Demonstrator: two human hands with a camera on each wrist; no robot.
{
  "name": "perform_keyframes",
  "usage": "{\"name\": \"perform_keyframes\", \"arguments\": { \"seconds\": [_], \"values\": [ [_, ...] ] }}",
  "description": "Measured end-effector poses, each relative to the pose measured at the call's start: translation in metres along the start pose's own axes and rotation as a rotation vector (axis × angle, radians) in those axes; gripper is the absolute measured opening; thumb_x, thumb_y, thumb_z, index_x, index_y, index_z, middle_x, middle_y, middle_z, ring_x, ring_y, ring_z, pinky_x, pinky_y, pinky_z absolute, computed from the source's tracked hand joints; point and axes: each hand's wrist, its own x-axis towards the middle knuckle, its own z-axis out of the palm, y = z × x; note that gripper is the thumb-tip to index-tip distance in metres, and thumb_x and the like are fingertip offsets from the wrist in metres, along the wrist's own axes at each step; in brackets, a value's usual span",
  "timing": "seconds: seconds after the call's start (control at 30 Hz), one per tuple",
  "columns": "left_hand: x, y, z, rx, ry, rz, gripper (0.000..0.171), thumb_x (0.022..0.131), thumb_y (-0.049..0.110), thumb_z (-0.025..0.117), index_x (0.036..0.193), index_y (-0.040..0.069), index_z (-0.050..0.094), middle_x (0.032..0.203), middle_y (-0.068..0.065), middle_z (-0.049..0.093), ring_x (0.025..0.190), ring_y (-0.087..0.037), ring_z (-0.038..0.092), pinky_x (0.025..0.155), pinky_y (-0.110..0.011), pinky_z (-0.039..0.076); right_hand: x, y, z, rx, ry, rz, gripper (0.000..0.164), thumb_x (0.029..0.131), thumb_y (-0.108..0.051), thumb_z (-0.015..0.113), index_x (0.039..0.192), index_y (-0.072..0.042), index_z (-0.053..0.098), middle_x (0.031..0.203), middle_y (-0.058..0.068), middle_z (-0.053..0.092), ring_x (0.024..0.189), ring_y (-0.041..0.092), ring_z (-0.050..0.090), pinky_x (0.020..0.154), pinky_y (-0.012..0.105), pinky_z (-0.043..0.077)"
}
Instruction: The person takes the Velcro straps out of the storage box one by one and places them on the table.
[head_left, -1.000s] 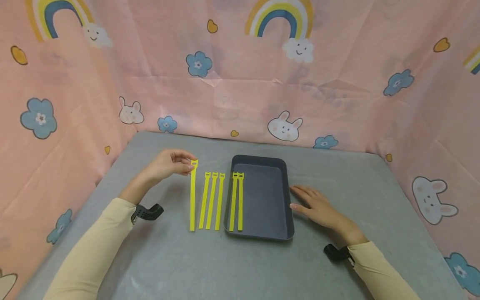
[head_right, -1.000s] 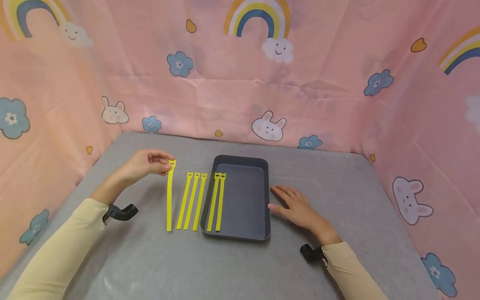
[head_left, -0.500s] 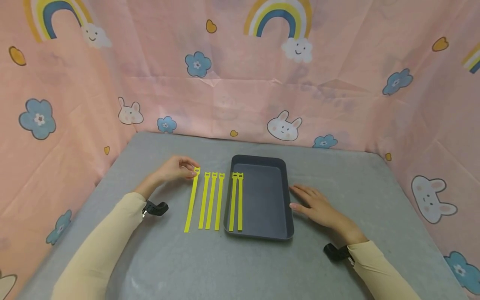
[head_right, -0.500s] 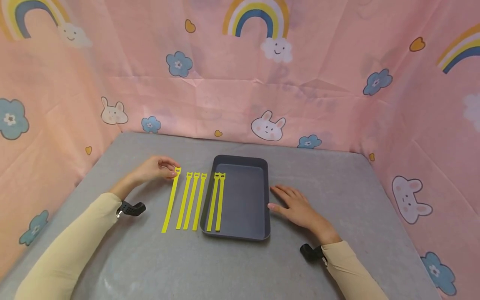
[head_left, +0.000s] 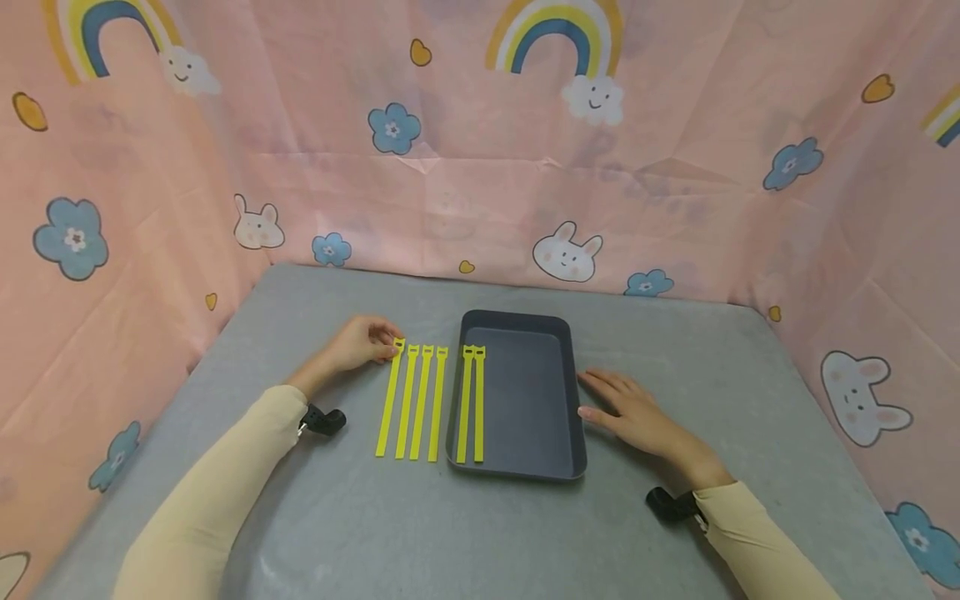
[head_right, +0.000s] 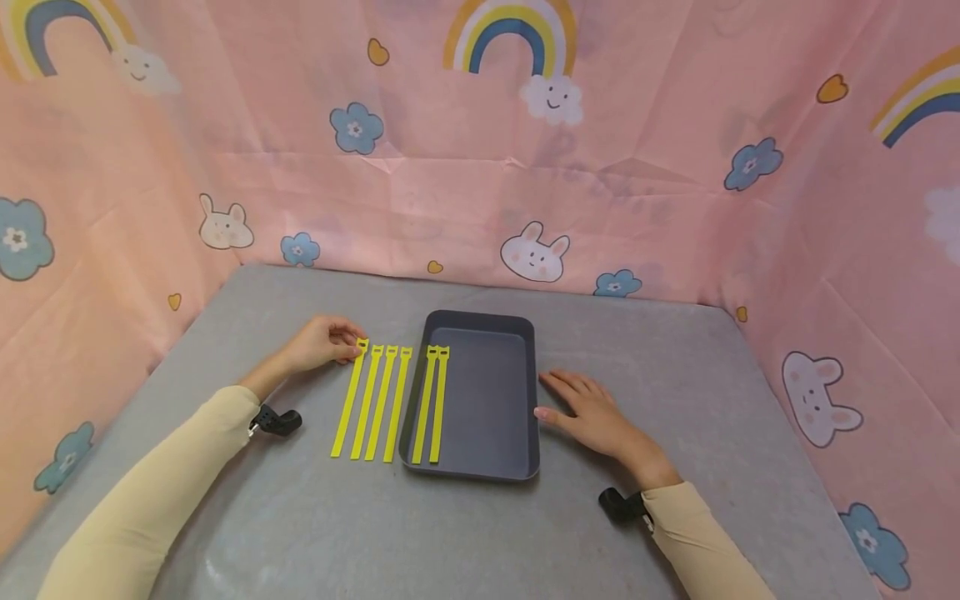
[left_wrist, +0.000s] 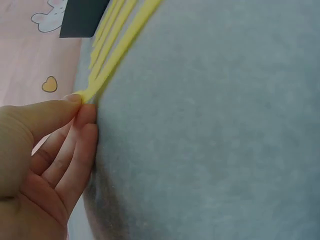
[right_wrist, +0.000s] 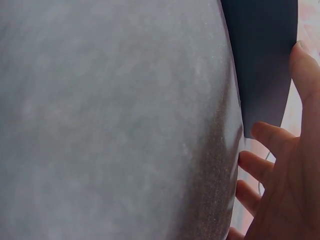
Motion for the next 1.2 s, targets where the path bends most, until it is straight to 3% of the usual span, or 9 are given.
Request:
{"name": "perform_keyframes", "arguments": {
  "seconds": [0.17,0.4,0.87,1.03,1.2],
  "values": [
    [-0.001,-0.001,0.002,0.08,0.035,0.039,0.021,0.086,0.006,0.075,0.106,-0.001,0.071,0.09,-0.016,0.071,0.067,-0.012,0.062,0.059,-0.024,0.055,0.0,-0.001,-0.001,0.005,-0.007,-0.002,0.067,0.1,-0.049,0.052,0.155,-0.015,0.034,0.161,0.016,0.031,0.146,0.048,0.023,0.108,0.075,0.017],
    [-0.002,-0.002,0.005,0.194,0.085,0.102,0.018,0.083,0.005,0.077,0.1,-0.001,0.073,0.09,-0.014,0.072,0.077,-0.013,0.062,0.069,-0.024,0.05,0.0,0.0,0.0,0.006,-0.003,-0.009,0.067,0.1,-0.048,0.052,0.155,-0.014,0.035,0.16,0.017,0.032,0.146,0.047,0.024,0.11,0.073,0.016],
    [-0.001,0.0,0.003,0.203,0.095,0.08,0.015,0.087,0.007,0.074,0.1,0.001,0.074,0.093,-0.015,0.072,0.078,-0.017,0.062,0.068,-0.026,0.049,0.0,0.0,0.0,0.004,-0.001,-0.005,0.067,0.099,-0.048,0.052,0.155,-0.015,0.034,0.16,0.017,0.032,0.147,0.047,0.023,0.11,0.073,0.016],
    [0.001,0.02,-0.005,0.179,0.142,0.042,0.018,0.092,0.011,0.068,0.107,0.003,0.073,0.1,-0.015,0.071,0.085,-0.022,0.061,0.067,-0.026,0.047,-0.001,-0.001,0.0,0.015,-0.007,-0.007,0.067,0.1,-0.048,0.052,0.155,-0.014,0.034,0.16,0.017,0.031,0.147,0.048,0.023,0.111,0.073,0.015],
    [0.004,0.057,-0.017,0.168,0.173,0.096,0.02,0.095,0.018,0.067,0.11,0.007,0.074,0.104,-0.013,0.072,0.089,-0.025,0.064,0.071,-0.029,0.049,-0.001,-0.001,-0.001,0.022,-0.003,-0.007,0.067,0.1,-0.047,0.052,0.155,-0.013,0.034,0.161,0.017,0.03,0.147,0.048,0.022,0.11,0.073,0.015]
  ]
}}
